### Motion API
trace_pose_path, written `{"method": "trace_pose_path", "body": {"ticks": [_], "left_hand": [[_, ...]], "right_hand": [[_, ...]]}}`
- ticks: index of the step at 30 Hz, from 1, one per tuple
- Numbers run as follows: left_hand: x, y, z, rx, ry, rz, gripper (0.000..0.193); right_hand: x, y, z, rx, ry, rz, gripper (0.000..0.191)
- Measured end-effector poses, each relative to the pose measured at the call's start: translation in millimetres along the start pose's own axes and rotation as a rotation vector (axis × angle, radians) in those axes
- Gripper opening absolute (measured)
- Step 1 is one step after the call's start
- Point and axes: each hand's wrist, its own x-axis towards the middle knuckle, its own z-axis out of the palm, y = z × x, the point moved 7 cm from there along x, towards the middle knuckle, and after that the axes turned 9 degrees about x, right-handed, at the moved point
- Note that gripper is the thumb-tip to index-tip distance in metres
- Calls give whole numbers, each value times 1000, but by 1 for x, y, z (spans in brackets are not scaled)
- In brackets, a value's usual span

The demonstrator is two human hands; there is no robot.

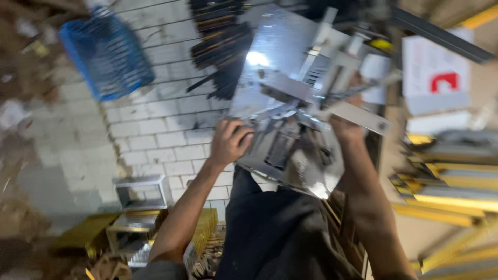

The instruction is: The person assembles picture frames from pre-mitered gold molding pieces. They pick molding strips from the workbench, fit two mitered corners together, place each corner into a manual corner-joining press, operate the press to fasten the joint, and set completed frames aside.

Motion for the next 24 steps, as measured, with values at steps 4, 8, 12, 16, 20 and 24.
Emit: {"method": "trace_pose_path", "body": {"ticks": [4, 8, 12, 16, 20, 24], "left_hand": [[2, -5, -4, -21, 7, -8, 10], [4, -5, -10, -15, 36, 12, 10], [4, -7, -11, -9, 33, 13, 11], [2, -7, -13, 4, 54, 32, 14], [0, -2, -14, -34, 62, 54, 17], [-2, 4, -11, -22, 58, 57, 16]], "right_hand": [[19, -46, -9, -81, 40, -379, 39], [25, -46, -14, -85, 21, -154, 25], [15, -44, -11, 428, 53, -262, 31], [-8, -40, 4, -56, 86, -348, 26], [-77, -41, -9, -72, 200, -110, 24], [-182, -61, -18, 295, 377, 197, 18]]}}
